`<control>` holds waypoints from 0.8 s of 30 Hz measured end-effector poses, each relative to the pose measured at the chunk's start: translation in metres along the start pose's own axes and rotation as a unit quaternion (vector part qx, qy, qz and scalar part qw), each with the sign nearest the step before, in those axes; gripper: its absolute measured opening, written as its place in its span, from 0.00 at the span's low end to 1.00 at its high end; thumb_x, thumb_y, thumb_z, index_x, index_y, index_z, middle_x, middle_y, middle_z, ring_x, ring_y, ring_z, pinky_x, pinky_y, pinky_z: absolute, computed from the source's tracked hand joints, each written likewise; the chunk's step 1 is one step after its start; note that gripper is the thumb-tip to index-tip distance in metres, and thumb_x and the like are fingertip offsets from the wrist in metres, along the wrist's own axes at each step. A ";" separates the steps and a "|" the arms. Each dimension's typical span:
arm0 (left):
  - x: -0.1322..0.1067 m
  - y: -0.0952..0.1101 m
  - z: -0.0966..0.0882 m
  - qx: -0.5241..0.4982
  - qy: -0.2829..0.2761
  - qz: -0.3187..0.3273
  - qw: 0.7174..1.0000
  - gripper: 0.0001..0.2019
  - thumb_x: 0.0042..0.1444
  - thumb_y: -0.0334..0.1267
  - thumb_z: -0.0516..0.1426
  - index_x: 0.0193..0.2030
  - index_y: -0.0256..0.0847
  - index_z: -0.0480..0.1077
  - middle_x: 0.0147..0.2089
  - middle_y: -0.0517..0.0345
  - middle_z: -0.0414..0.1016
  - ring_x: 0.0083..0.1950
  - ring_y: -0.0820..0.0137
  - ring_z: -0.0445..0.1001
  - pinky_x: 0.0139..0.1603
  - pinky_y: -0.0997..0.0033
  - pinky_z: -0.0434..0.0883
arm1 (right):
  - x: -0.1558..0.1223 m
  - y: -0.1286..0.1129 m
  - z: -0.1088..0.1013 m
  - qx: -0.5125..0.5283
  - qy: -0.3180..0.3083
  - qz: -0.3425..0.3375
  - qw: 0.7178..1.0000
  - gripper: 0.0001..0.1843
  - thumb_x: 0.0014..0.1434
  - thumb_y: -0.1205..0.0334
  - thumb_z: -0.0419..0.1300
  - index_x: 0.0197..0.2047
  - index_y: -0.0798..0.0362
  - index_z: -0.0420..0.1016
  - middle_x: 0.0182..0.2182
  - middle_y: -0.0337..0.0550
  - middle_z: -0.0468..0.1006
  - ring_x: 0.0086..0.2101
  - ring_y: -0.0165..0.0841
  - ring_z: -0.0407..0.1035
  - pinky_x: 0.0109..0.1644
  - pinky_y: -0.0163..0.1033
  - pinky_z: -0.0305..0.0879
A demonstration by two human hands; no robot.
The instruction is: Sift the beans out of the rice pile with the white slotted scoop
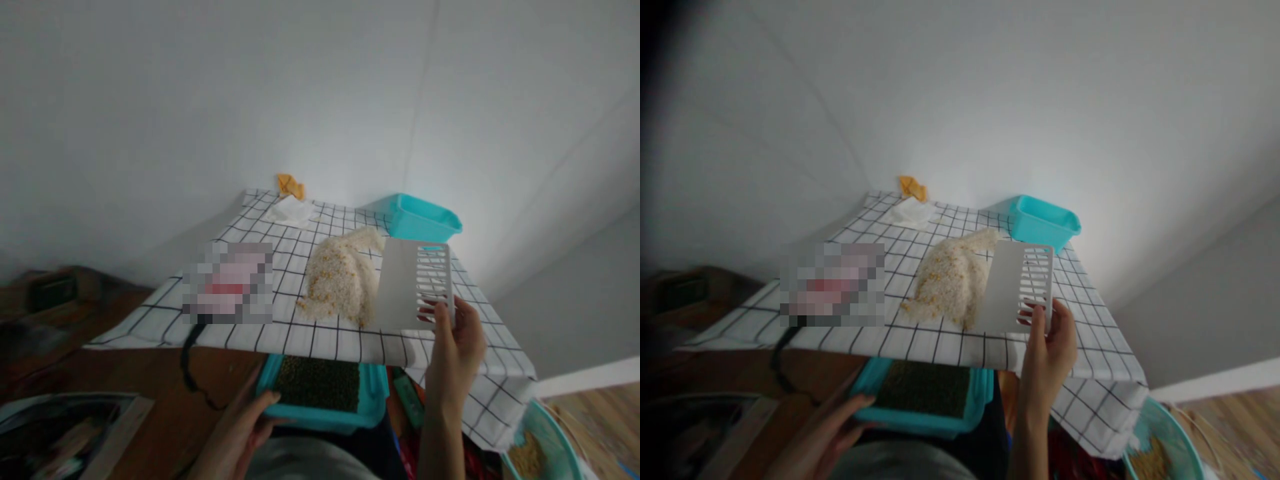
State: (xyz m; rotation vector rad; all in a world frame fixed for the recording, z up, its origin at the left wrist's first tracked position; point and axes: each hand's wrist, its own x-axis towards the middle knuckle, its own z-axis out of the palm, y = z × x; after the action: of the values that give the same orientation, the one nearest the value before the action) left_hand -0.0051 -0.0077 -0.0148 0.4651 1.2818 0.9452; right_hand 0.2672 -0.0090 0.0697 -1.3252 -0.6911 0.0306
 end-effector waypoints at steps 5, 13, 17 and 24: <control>-0.004 0.008 0.008 0.007 0.014 -0.016 1.000 0.09 0.41 0.34 0.66 0.32 0.46 0.76 0.48 0.53 0.84 0.47 0.59 0.81 0.40 0.71 0.78 | 0.013 0.004 -0.040 0.004 0.013 -0.007 1.000 0.18 0.56 0.51 0.68 0.45 0.55 0.79 0.32 0.42 0.81 0.28 0.31 0.72 0.33 0.37 0.68; -0.008 0.018 0.018 0.008 -0.022 -0.007 1.000 0.17 0.40 0.32 0.65 0.40 0.47 0.77 0.32 0.61 0.76 0.28 0.70 0.71 0.24 0.77 0.66 | 0.020 0.005 -0.092 -0.037 -0.040 0.077 0.996 0.18 0.53 0.53 0.71 0.45 0.52 0.81 0.29 0.37 0.80 0.27 0.27 0.67 0.32 0.33 0.62; -0.011 0.018 0.016 -0.001 -0.022 -0.008 1.000 0.13 0.39 0.33 0.66 0.35 0.47 0.77 0.34 0.60 0.77 0.31 0.70 0.72 0.25 0.78 0.68 | 0.016 0.000 -0.093 -0.057 -0.067 0.082 0.993 0.18 0.53 0.52 0.71 0.44 0.52 0.81 0.28 0.38 0.80 0.28 0.29 0.66 0.32 0.34 0.62; -0.012 0.022 0.019 -0.004 -0.019 -0.017 1.000 0.25 0.39 0.33 0.64 0.49 0.48 0.78 0.45 0.58 0.83 0.43 0.64 0.79 0.37 0.74 0.76 | 0.018 0.002 -0.093 -0.082 -0.096 0.092 0.988 0.19 0.53 0.51 0.69 0.45 0.52 0.80 0.29 0.40 0.81 0.28 0.31 0.67 0.32 0.36 0.62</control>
State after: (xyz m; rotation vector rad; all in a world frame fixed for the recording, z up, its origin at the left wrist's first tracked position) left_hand 0.0057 -0.0017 0.0141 0.4524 1.2476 0.9083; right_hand 0.3265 -0.0832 0.0689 -1.5543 -0.7446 0.2579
